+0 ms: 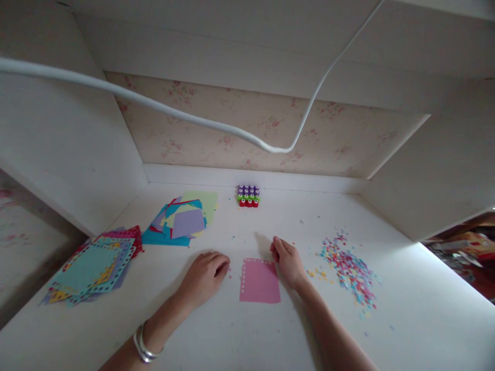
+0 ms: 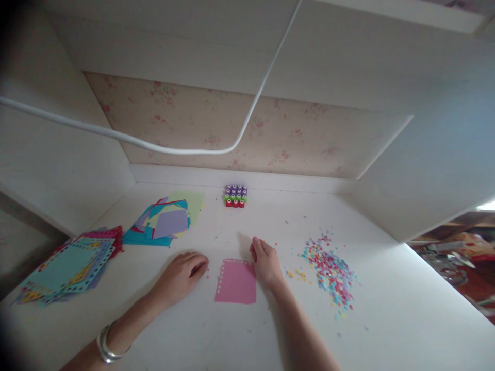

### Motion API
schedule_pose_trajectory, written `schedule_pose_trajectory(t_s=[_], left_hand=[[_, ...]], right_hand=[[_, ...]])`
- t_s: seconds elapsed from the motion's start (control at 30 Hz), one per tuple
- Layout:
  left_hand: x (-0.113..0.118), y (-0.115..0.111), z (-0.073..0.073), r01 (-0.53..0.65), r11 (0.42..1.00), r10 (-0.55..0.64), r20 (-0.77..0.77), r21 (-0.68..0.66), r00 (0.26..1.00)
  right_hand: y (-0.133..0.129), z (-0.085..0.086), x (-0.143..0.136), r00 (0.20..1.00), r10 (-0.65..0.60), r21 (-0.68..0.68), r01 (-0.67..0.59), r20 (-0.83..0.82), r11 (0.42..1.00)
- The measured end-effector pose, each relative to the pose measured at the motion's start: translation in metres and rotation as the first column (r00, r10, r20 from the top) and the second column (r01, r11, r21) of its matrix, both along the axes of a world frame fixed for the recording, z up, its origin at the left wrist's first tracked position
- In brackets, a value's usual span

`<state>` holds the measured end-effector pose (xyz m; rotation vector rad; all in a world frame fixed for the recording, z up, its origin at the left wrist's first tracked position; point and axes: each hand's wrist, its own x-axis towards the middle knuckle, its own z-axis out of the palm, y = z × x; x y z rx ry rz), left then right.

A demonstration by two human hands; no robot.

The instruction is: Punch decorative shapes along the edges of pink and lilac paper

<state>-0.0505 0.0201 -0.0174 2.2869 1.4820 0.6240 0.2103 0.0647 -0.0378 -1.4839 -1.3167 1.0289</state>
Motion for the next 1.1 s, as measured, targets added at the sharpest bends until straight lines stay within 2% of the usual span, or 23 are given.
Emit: schedule_pose_trajectory(t_s=[0.13, 0.23, 0.37, 0.53, 0.67, 0.77, 0.9, 1.1], left_hand=[[0.0, -0.001, -0.001, 0.001, 1.0, -0.001, 0.0, 0.004, 1.0], [-0.001, -0.001, -0.001, 0.004, 1.0, -0.004, -0.002, 0.007, 1.0], [-0.002, -0.001, -0.001, 0.01, 1.0, -0.01, -0.007, 0.012, 1.0], [-0.002, -0.002, -0.001, 0.015, 1.0, -0.014, -0.025, 0.02, 1.0], [-0.002, -0.002, -0.001, 0.008, 1.0, -0.007, -0.058, 0.027, 0.998], [-0.002, -0.002, -0.001, 0.01, 0.999, -0.007, -0.086, 0.035, 0.996], [-0.003, -0.003, -0.001, 0.014, 0.999, -0.009, -0.099, 0.047, 0.995], [-0.003, -0.004, -0.003, 0.013, 0.998, -0.009, -0.073, 0.059, 0.997]], right_hand=[[0.005, -0.003, 0.0, 0.999, -0.001, 0.02, 0.0, 0.039, 1.0], [0.021, -0.004, 0.0, 0.991, 0.038, 0.02, -0.04, 0.126, 0.999], [0.064, 0.003, -0.006, 0.946, 0.074, 0.026, -0.087, 0.316, 0.996], [0.122, 0.018, -0.028, 0.835, 0.077, 0.071, -0.137, 0.545, 0.988], [0.15, 0.023, -0.047, 0.755, 0.086, 0.089, -0.188, 0.651, 0.978], [0.159, 0.024, -0.052, 0.722, 0.062, 0.098, -0.177, 0.689, 0.979], [0.16, 0.02, -0.047, 0.706, -0.019, 0.129, -0.103, 0.708, 0.986], [0.155, 0.017, -0.035, 0.738, -0.067, 0.175, -0.069, 0.671, 0.982]])
